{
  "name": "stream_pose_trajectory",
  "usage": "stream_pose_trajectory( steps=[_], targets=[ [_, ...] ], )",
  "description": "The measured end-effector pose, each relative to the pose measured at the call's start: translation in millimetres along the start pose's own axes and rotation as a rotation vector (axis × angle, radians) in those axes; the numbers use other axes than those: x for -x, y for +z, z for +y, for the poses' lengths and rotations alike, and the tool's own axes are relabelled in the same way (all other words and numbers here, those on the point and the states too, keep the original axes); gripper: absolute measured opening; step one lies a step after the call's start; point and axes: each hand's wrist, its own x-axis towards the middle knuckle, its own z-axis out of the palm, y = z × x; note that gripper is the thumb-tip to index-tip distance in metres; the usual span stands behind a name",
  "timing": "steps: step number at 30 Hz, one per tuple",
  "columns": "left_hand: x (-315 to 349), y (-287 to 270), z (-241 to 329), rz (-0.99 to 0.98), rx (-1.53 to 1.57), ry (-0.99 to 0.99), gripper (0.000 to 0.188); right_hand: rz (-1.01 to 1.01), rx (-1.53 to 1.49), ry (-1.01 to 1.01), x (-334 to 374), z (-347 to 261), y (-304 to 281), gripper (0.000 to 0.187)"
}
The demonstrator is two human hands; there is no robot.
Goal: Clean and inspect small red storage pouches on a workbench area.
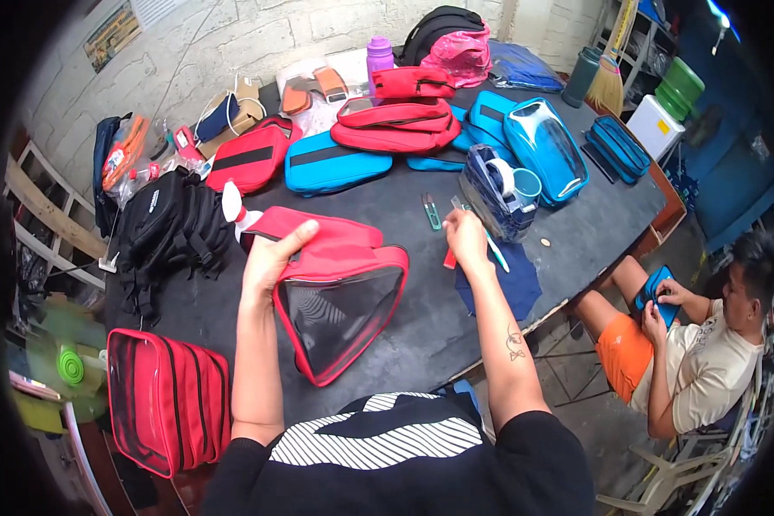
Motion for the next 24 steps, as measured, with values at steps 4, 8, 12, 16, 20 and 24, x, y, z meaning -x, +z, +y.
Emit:
stream_pose_trajectory(
  steps=[4, 8, 12, 16, 20, 24],
  targets=[
    [5, 7, -1, -0.015, -0.014, 0.020, 0.016, -0.053, 0.356, -0.231, 6, -9, 38, 0.034],
    [11, 19, 5, -0.001, 0.021, 0.055, 0.018, -0.008, 0.434, -0.259, -17, 25, 64, 0.026],
    [14, 9, 1, 0.040, -0.015, 0.091, 0.018, -0.059, -0.099, 0.060, -33, -34, 23, 0.039],
    [4, 6, -12, -0.039, 0.114, 0.034, 0.022, 0.060, -0.505, -0.281, -24, -105, -23, 0.027],
    [4, 11, -9, -0.057, 0.217, 0.087, 0.024, 0.018, -0.333, -0.377, 12, -176, -64, 0.030],
    [5, 16, -4, -0.064, 0.273, 0.055, 0.023, 0.217, -0.220, -0.553, 21, -191, -73, 0.036]
  ],
)
